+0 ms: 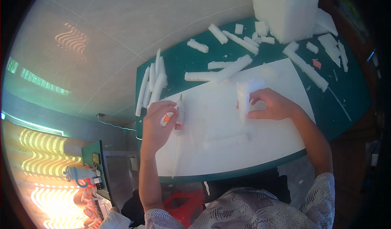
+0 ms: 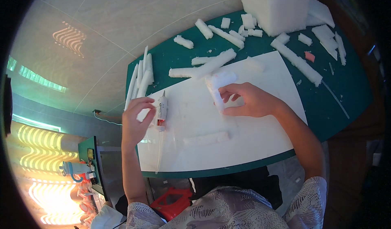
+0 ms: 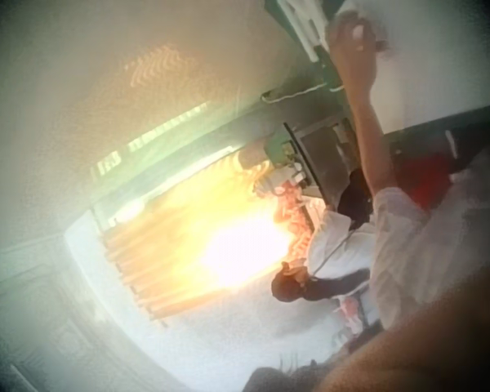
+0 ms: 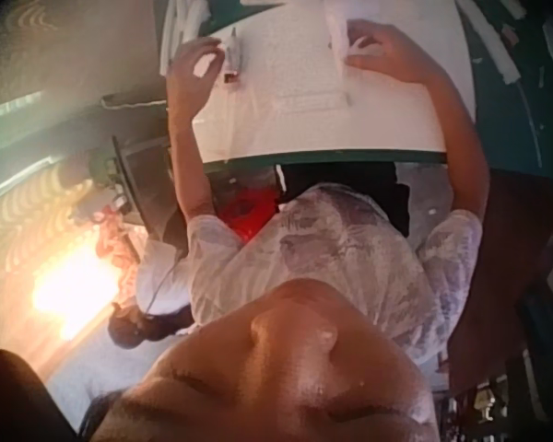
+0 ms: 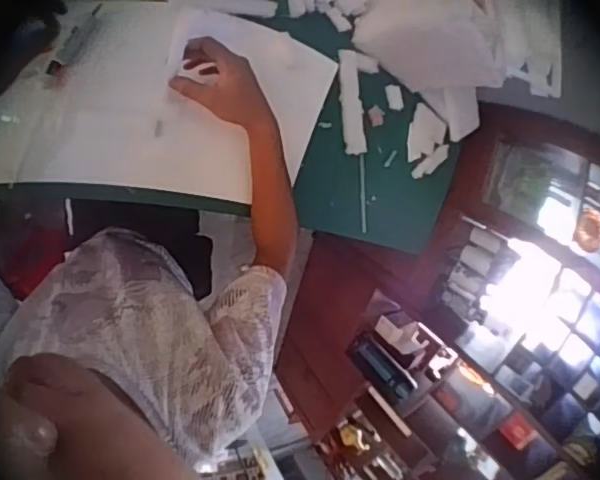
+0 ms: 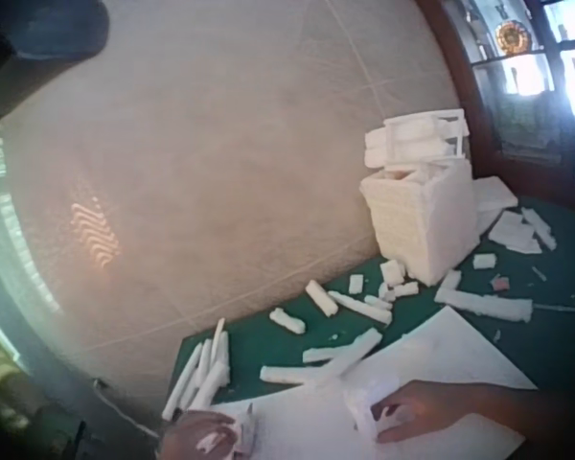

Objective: Use a hot glue gun to assemble foam strips into a rectangular structure.

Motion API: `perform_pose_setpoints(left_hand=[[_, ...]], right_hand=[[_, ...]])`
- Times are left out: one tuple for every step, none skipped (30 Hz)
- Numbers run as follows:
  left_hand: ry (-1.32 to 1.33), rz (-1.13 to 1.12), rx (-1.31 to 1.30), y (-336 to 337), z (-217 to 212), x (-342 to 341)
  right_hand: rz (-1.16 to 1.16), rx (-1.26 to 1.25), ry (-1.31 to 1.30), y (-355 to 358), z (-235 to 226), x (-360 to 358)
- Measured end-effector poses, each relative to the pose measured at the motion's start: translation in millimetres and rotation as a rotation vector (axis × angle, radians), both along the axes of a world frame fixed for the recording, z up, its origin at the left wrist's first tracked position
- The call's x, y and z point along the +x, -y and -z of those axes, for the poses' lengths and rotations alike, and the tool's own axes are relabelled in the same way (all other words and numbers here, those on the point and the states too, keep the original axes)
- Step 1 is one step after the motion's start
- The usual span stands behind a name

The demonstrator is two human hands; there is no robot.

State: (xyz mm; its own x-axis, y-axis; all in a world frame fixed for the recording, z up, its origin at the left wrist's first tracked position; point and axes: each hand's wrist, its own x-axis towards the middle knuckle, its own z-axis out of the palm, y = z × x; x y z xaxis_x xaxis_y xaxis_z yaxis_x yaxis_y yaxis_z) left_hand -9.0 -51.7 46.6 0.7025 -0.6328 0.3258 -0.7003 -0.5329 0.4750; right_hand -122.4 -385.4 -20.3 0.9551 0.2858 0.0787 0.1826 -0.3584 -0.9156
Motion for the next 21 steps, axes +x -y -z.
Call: perform_pose_setpoints(left_hand=[[-0.001,0.0,0.003,6.2,5.1,2.1],[0.028,0.023,0.061,11.5,12.2,4.7],[0.057,0.047,0.119,15.7,19.6,7.9],[0.056,0.049,0.121,19.2,27.0,11.9],[0.024,0.058,0.121,22.1,34.8,16.1],[-0.007,0.07,0.121,24.3,41.2,19.6],[-0.007,0.074,0.122,25.0,46.3,21.8],[-0.046,0.055,0.131,25.4,50.9,23.2],[-0.087,0.033,0.143,24.7,55.2,23.9],[-0.089,0.034,0.145,24.2,59.2,23.9],[-0.069,0.052,0.154,24.1,63.1,23.1],[-0.051,0.071,0.162,25.1,66.0,22.0],[-0.054,0.072,0.162,27.0,67.3,21.3],[-0.023,0.1,0.189,29.4,68.1,20.8],[0.011,0.127,0.215,31.7,67.8,19.9],[0.012,0.125,0.215,33.0,67.0,17.8],[0.052,0.1,0.243,33.9,65.4,15.1],[0.09,0.08,0.269,35.7,64.3,13.1],[0.09,0.08,0.268,36.8,62.3,9.8],[0.184,0.064,0.273,37.1,58.8,4.7],[0.276,0.05,0.277,38.2,54.0,-1.1]], right_hand=[[0.005,-0.017,-0.007,-0.5,-0.1,0.0],[0.006,-0.015,-0.008,-0.7,1.2,0.1],[0.008,-0.003,-0.021,-0.6,3.6,0.7],[0.011,0.007,-0.035,-0.4,5.5,0.8],[0.013,0.009,-0.036,-0.3,6.7,1.0],[0.009,0.019,-0.036,0.5,7.3,1.1],[0.004,0.028,-0.035,1.2,7.7,1.1],[0.008,0.028,-0.035,1.6,8.1,1.1],[0.0,0.023,-0.028,1.0,9.5,1.7],[-0.009,0.017,-0.02,0.3,10.4,2.1],[-0.009,0.018,-0.021,0.1,9.8,2.6],[-0.013,0.023,-0.021,0.4,8.4,2.3],[-0.019,0.027,-0.021,0.5,7.9,1.9],[-0.019,0.027,-0.024,0.2,8.3,1.4],[-0.017,0.025,-0.03,0.5,8.1,1.5],[-0.017,0.024,-0.035,0.5,7.7,1.7],[-0.02,0.023,-0.033,-0.1,7.5,2.0],[-0.016,0.023,-0.032,-0.7,8.2,2.0],[-0.014,0.023,-0.03,-1.4,8.3,2.2],[-0.014,0.022,-0.03,-2.2,7.8,2.5],[-0.017,0.028,-0.028,-1.8,8.0,2.8]])
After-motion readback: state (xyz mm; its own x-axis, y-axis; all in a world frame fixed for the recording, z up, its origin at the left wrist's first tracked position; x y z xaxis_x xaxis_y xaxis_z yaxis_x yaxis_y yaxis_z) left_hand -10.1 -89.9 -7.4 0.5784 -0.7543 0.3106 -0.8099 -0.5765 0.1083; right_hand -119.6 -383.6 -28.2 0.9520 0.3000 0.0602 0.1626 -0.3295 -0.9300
